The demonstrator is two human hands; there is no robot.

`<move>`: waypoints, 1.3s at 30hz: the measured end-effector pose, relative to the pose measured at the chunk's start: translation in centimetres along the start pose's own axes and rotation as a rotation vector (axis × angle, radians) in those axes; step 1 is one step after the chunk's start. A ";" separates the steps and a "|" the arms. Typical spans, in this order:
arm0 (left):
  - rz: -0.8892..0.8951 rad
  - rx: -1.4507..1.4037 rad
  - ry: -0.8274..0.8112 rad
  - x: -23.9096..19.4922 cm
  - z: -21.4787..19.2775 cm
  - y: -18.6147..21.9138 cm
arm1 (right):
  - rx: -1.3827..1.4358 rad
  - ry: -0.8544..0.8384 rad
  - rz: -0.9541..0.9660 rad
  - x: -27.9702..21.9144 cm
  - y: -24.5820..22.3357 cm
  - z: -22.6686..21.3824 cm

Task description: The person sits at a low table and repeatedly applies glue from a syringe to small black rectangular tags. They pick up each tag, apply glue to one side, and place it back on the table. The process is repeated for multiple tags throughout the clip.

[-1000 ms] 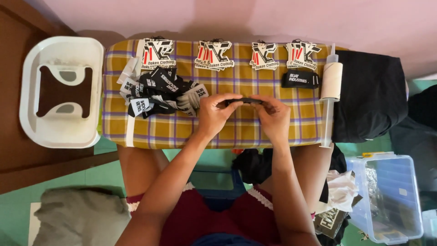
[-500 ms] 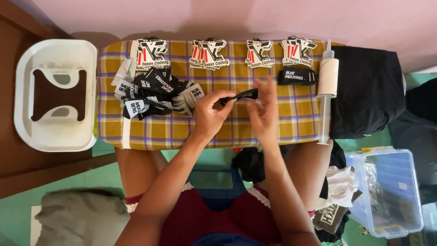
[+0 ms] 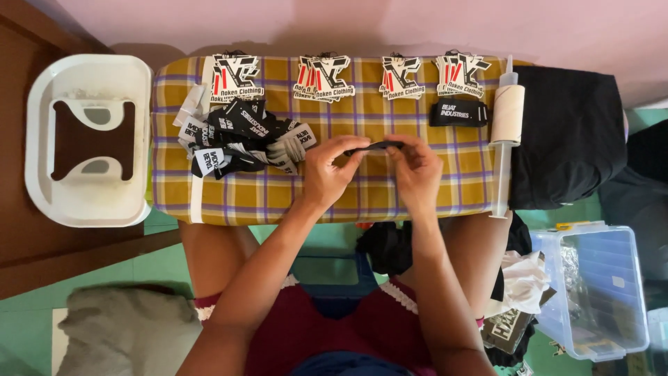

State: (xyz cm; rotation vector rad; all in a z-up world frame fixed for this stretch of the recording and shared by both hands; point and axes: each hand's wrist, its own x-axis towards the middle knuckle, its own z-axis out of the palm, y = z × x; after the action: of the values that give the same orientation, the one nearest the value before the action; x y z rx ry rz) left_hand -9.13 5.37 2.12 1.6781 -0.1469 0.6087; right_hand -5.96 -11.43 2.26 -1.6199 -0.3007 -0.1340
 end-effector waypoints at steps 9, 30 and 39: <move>-0.177 -0.059 0.003 -0.4 0.4 -0.2 | -0.100 0.041 0.195 0.5 0.9 -3.4; 0.005 0.433 -0.104 4.9 7.6 -5.3 | -0.447 0.215 -0.109 2.1 -2.4 -10.1; 0.436 0.709 0.008 3.1 2.9 -1.5 | -0.678 0.362 -0.283 2.3 1.2 -16.8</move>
State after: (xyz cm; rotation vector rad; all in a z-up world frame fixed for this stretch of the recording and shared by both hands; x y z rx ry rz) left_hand -5.01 3.62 2.04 2.3506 -0.3227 1.0809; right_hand -1.82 -27.91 2.98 -2.1652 -0.2101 -0.8067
